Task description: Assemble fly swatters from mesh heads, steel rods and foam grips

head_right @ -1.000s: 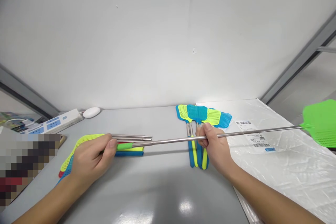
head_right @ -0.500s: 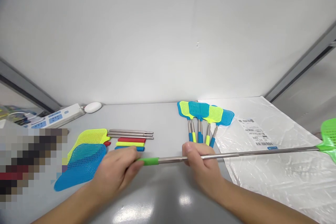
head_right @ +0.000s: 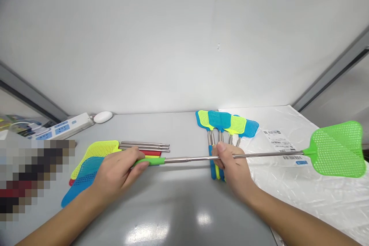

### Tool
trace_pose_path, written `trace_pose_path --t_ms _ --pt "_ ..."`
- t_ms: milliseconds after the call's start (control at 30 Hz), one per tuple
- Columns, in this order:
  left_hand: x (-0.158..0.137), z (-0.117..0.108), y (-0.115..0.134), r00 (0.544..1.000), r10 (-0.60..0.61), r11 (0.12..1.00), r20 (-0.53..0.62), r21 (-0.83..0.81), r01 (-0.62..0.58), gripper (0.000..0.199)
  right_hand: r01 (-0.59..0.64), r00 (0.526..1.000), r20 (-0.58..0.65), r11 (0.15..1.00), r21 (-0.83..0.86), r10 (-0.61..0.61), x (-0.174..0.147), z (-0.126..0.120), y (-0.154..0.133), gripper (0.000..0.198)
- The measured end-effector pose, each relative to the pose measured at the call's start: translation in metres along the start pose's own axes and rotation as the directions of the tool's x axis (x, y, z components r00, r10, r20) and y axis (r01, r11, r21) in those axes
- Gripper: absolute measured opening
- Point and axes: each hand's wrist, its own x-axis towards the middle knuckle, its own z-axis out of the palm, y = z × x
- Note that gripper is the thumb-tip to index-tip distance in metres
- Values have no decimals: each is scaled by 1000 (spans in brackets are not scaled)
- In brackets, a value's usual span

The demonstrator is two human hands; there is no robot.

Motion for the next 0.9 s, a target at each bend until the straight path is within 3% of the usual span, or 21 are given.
trace_pose_path --t_ms 133,267,467,667,900 --pt "1 -4 -13 998 -57 997 -22 42 58 32 -32 998 -53 992 125 39 10 -1 -12 54" --pt "2 -6 -21 991 -125 991 -40 39 127 31 -44 993 -103 991 126 57 14 -2 -18 52" --pt "0 -10 -32 963 -258 966 -80 -9 258 35 19 977 -210 960 278 41 26 -12 -21 51" --pt "-1 -16 -46 908 -387 921 -164 -29 387 38 70 959 -283 956 286 15 37 -20 -28 51" --pt "-2 -14 -40 906 -404 915 -125 -60 399 37 126 942 -335 960 250 -37 39 -19 -22 45"
